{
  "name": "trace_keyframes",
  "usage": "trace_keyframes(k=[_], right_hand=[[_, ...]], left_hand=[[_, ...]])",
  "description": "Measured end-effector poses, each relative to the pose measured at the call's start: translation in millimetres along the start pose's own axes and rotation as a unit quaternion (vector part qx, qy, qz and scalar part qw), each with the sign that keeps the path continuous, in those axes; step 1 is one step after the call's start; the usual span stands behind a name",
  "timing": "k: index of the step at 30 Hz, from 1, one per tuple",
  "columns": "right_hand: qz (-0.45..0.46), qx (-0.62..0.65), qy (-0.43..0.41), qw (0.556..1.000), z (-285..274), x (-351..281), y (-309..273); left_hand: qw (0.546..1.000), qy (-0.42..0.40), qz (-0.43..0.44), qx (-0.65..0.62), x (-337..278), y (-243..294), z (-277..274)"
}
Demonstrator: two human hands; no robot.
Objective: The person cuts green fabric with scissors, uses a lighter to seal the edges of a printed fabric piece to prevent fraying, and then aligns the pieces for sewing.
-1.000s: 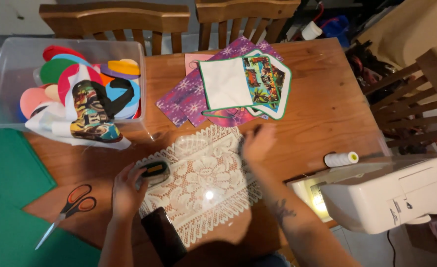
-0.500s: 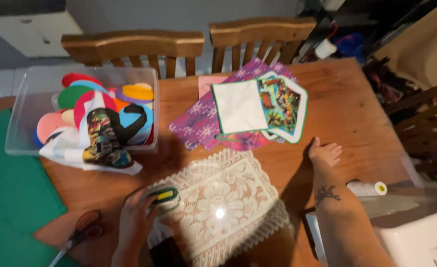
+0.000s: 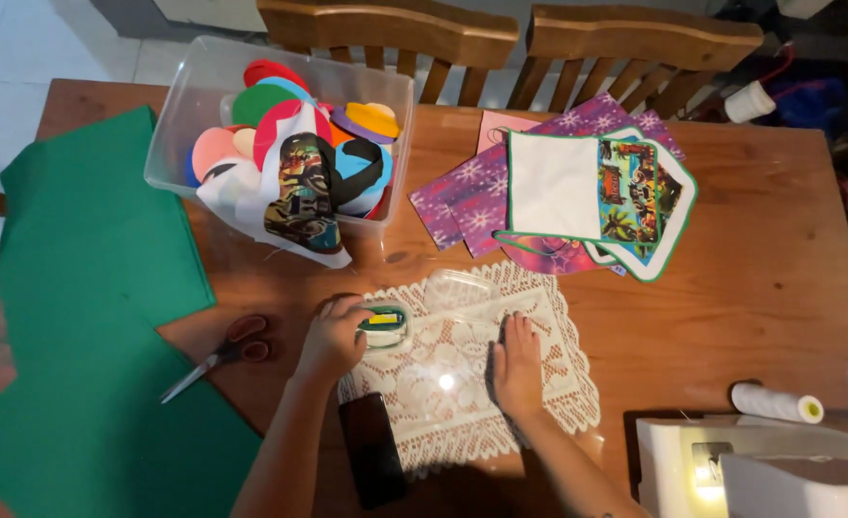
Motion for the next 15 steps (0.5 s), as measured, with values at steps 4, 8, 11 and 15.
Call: trace_keyframes(k=[4, 8, 11, 15], right_hand=[[0.003, 0.096, -0.005, 0.995, -28.2, 29.7, 6.2], [-0.06, 0.055, -0.045, 0.996, -28.8, 80.0, -4.3], [-0.101, -0.027, -0.11, 0.988, -8.9, 102.1, -7.4], [-0.131, -0.136, -0.124, 0.974, 0.6, 124.3, -18.3]], left_hand=[[1.0, 0.007, 0.006, 0.019, -3.7, 4.8, 1.1], [1.0, 0.018, -0.013, 0.014, -1.0, 20.4, -4.1], [0.999, 0.015, -0.019, 0.027, -7.7, 35.0, -6.2], [0.999, -0.037, -0.028, -0.015, -8.6, 45.5, -26.0]])
Point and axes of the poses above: each hand's wrist, its own x-axis towards the middle knuckle, its own z-axis out of the palm, y = z × x, the point moved 2 cm from there along x, towards the middle knuckle, and after that the axes turned 2 degrees about z, right-handed, at the moved point
